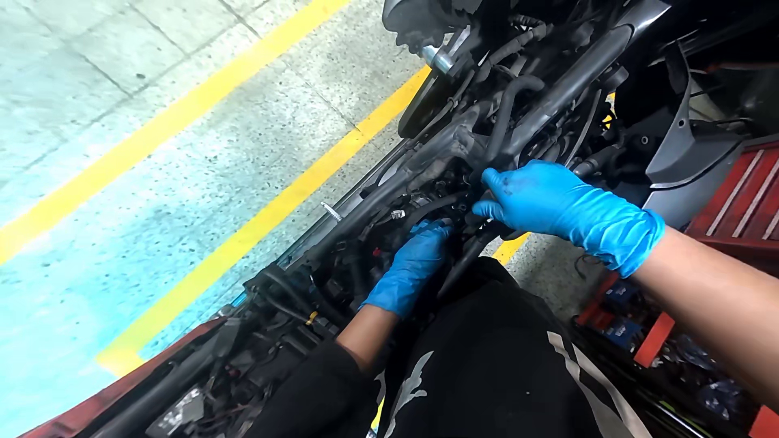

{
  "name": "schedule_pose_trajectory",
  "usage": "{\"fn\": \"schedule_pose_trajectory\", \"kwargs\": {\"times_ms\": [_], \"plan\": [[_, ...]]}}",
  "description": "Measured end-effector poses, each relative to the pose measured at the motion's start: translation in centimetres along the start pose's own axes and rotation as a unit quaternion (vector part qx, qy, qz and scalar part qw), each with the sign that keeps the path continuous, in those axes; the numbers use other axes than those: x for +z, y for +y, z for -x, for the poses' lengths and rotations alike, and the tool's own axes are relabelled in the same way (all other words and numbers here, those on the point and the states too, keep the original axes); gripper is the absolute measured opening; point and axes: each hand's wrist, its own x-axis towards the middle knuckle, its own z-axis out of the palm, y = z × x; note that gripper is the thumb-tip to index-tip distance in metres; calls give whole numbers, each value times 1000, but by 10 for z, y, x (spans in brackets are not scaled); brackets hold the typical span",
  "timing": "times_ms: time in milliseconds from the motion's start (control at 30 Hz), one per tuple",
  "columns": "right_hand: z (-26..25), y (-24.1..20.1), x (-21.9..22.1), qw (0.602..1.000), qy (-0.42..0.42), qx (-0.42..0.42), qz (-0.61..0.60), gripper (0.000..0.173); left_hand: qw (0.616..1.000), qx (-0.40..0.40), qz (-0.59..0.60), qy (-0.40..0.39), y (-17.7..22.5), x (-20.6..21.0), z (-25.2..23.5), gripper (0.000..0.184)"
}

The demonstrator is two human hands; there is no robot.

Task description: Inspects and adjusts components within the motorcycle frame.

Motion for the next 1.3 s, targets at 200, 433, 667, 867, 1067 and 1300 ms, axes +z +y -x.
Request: {"fn": "schedule_pose_trajectory", "kwargs": {"times_ms": [200,433,667,867,1067,1300], "plan": [[1,-7,-6,1000,-13,-2,5,50,1000,-4,2,-3,2,-2,0,33],[0,-2,-7,998,-57,-6,-34,44,1000,-11,9,0,3,-3,2,34],[-1,3,-3,995,-65,-2,-81,47,1000,-6,8,-1,1,-2,3,32],[-1,2,-2,999,-26,17,-12,55,1000,2,9,6,2,-3,2,31],[-2,2,-1,1000,-15,4,-3,50,1000,0,2,10,3,-3,2,32],[0,2,-1,997,-51,4,-49,42,1000,-7,-4,-6,4,-5,2,32]]}}
